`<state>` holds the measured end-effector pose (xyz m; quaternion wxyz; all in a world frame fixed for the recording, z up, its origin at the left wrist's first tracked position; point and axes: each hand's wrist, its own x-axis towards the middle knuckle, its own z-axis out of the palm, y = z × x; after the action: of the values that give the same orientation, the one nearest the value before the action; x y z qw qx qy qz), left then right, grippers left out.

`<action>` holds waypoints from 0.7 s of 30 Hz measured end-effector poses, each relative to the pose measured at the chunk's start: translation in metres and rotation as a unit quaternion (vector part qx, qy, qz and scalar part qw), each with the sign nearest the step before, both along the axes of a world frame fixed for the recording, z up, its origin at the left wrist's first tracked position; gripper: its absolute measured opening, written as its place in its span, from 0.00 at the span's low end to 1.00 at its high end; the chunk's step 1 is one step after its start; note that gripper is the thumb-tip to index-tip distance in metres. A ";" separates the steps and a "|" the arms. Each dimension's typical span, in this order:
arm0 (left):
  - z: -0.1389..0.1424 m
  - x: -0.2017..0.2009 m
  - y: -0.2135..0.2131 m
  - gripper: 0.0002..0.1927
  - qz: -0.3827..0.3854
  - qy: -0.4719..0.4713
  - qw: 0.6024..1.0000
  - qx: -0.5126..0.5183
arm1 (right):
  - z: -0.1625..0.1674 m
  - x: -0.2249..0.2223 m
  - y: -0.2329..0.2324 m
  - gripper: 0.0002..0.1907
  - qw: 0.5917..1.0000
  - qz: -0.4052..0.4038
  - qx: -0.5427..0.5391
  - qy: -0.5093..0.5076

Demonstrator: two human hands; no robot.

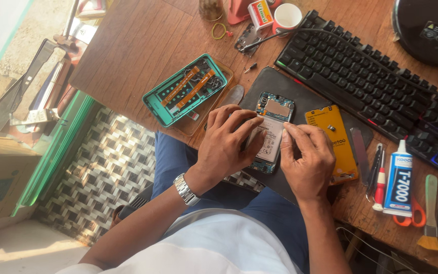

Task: The person cleans the interior of a disassembled smartphone using a small brush. They repeatedly brush the phone's frame and battery area, then flip the phone to inspect the battery and continue brushing the interior surfaces.

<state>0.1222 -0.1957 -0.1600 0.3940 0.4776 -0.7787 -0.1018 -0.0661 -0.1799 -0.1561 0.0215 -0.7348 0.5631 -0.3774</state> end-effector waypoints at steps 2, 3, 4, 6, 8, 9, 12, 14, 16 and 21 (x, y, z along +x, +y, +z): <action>0.002 -0.001 0.000 0.15 0.001 -0.001 1.000 -0.002 | 0.003 0.000 0.001 0.09 1.000 -0.005 0.001 0.001; 0.003 -0.002 0.001 0.15 -0.002 0.000 1.000 -0.002 | 0.004 -0.001 0.002 0.09 1.000 -0.004 0.000 -0.004; 0.005 -0.003 0.001 0.16 -0.008 0.001 1.000 -0.002 | 0.005 -0.002 0.002 0.10 1.000 -0.005 -0.001 -0.008; 0.008 -0.007 0.002 0.14 0.000 0.001 1.000 -0.008 | 0.007 -0.003 0.003 0.10 1.000 -0.007 -0.005 -0.016; 0.010 -0.010 0.001 0.14 0.001 0.001 1.000 -0.011 | 0.009 -0.005 0.003 0.09 1.000 -0.004 -0.008 -0.025; 0.011 -0.011 0.002 0.13 0.002 0.000 1.000 -0.011 | 0.009 -0.006 0.004 0.10 1.000 -0.008 -0.005 -0.029; 0.012 -0.012 0.003 0.14 0.004 -0.001 1.000 -0.008 | 0.007 -0.007 0.005 0.11 0.999 -0.010 0.002 -0.038; 0.011 -0.012 0.003 0.14 0.006 -0.004 1.000 -0.009 | 0.006 -0.007 0.005 0.10 0.999 -0.010 -0.004 -0.034; 0.009 -0.012 0.003 0.14 0.004 -0.007 1.000 -0.012 | 0.004 -0.008 0.006 0.10 0.999 -0.010 -0.004 -0.033; 0.007 -0.012 0.003 0.14 0.005 -0.013 1.000 -0.006 | 0.003 -0.009 0.005 0.10 0.999 -0.005 -0.005 -0.033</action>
<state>0.1098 -0.1924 -0.1528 0.3869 0.4801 -0.7823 -0.0891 -0.0755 -0.1745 -0.1535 0.0346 -0.7194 0.5636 -0.4045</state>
